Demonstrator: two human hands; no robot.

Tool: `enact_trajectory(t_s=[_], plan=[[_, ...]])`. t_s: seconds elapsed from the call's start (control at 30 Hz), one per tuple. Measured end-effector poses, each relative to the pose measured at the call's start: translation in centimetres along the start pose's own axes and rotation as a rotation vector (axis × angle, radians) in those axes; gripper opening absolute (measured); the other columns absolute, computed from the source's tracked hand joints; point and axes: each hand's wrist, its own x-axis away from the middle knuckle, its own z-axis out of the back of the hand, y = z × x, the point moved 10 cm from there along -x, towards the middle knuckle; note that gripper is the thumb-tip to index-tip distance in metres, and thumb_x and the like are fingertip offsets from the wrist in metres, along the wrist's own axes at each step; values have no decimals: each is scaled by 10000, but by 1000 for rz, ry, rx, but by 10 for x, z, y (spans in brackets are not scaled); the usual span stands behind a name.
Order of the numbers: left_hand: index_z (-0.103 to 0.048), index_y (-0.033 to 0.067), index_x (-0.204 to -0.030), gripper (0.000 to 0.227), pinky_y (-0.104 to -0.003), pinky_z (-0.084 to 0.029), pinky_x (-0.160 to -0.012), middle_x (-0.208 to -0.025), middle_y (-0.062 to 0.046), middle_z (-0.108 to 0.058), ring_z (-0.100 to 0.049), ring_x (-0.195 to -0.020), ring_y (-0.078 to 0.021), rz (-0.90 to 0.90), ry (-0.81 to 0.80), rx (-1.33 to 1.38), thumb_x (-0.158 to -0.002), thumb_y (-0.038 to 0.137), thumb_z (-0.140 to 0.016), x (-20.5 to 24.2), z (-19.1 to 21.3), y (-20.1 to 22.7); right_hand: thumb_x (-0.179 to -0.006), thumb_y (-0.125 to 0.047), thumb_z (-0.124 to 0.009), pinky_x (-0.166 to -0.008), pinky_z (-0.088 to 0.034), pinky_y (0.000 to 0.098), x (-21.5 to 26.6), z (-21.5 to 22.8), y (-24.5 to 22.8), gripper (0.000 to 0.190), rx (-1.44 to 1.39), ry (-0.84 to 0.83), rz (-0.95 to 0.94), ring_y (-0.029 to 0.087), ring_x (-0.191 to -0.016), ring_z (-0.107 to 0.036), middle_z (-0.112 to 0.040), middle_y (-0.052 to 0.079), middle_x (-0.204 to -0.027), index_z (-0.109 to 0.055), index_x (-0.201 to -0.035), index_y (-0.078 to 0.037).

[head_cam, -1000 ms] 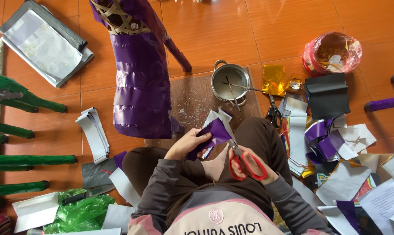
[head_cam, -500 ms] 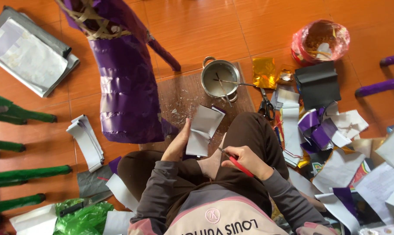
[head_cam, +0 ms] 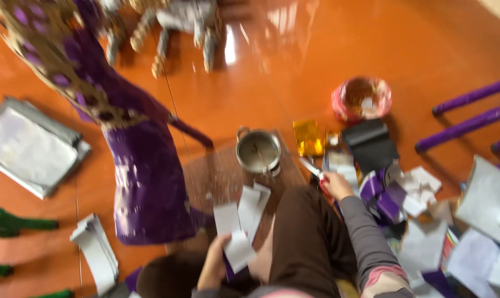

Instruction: Applying purple paper strips and gold decorative material to a paper-mache giraffe figure.

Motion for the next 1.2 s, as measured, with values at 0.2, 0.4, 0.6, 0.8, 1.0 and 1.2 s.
enact_trajectory(t_s=[0.2, 0.4, 0.6, 0.8, 1.0, 1.2], plan=[[-745, -54, -1220, 559, -437, -570, -903, -1114, -189, -745, -714, -985, -308, 106, -60, 27, -919, 359, -519, -18, 12, -25, -798, -195, -724, -837, -533, 521, -20, -17, -42, 366, 55, 66, 144, 436, -953, -654, -699, 230, -984, -732, -1162, -150], [-631, -98, -1301, 564, -467, -549, -1005, -1214, -229, -734, -728, -1064, -342, 159, -56, 230, -954, 321, -481, -45, 20, -29, -740, -160, -771, -922, -534, 402, 135, 59, -248, 310, -303, 25, 585, 308, -988, -680, -744, 125, -1020, -755, -1040, -83], [-636, -14, -1247, 427, -459, -577, -910, -1103, -183, -732, -705, -992, -320, 161, -41, 233, -959, 292, -559, -77, 41, -61, -761, -45, -825, -947, -529, 398, 218, 30, -318, 459, -693, -218, 649, 337, -1208, -564, -602, 162, -1265, -706, -1205, -37], [-634, -45, -1216, 553, -421, -595, -818, -1032, -189, -740, -730, -894, -304, 222, -161, 312, -937, 427, -568, -64, 26, -64, -816, -8, -746, -804, -585, 312, 196, -12, -320, 136, -728, -468, 568, 164, -922, -713, -749, 43, -1007, -732, -947, -42], [-622, -112, -1240, 827, -499, -631, -836, -975, -239, -723, -746, -858, -360, 182, -188, 107, -913, 621, -423, -67, 39, -61, -964, -81, -679, -615, -504, 357, 153, 38, -275, 68, -816, -6, 4, 269, -718, -707, -760, 134, -813, -679, -1030, -67], [-571, 145, -1398, 765, -440, -601, -762, -1033, -157, -732, -725, -837, -288, -45, -549, 177, -871, 679, -417, -34, -25, -18, -675, 130, -629, -1028, -537, 384, 230, 5, -335, 426, -614, -118, 875, 297, -1213, -663, -693, 168, -1231, -633, -1073, -24]])
